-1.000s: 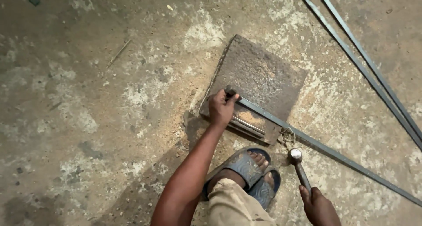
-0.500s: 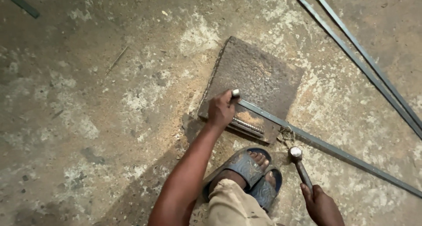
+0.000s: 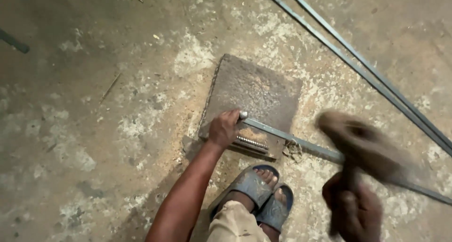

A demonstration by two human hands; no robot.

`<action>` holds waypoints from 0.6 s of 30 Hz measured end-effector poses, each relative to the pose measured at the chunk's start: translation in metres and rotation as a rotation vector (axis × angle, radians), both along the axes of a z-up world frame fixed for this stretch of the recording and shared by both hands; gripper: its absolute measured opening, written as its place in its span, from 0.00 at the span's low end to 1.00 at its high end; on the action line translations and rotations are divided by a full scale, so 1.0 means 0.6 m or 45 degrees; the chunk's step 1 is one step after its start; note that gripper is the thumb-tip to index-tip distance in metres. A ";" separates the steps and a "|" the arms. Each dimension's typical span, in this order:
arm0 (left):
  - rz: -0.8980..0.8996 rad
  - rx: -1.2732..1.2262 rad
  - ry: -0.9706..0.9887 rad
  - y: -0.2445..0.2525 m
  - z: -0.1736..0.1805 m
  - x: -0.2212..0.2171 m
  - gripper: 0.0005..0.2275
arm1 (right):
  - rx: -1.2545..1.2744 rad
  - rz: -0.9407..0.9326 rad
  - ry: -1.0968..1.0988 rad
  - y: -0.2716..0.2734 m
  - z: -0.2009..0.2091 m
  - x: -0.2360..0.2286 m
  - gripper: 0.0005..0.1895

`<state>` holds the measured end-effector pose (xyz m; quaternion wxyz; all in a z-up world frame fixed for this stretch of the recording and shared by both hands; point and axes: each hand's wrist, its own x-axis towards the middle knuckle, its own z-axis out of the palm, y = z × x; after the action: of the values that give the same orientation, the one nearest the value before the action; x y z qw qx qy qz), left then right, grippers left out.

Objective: The person kneels on a concrete floor and lays a long flat metal strip across a stone block. They hold the strip in place with one hand and strike it with a ball-peen hammer using the other hand, repositioning the strip repeatedly to work along its length, and at one point lifts and flips the strip to continue hammering.

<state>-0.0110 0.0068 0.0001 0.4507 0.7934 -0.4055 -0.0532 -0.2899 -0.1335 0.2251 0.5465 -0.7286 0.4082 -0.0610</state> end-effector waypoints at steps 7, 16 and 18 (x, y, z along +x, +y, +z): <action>0.000 0.066 -0.006 -0.002 0.010 0.000 0.10 | -0.389 0.502 0.029 0.005 -0.117 0.133 0.17; 0.146 0.052 0.100 0.001 0.018 0.000 0.07 | -0.375 0.354 1.063 -0.041 -0.086 0.014 0.22; 0.145 0.052 0.128 0.017 0.076 -0.009 0.06 | -0.378 0.407 1.227 -0.071 -0.094 -0.042 0.23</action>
<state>-0.0162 0.0171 0.0459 0.4566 0.8205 -0.3355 -0.0756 -0.3149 -0.1760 0.1688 0.1903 -0.7968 0.4840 0.3077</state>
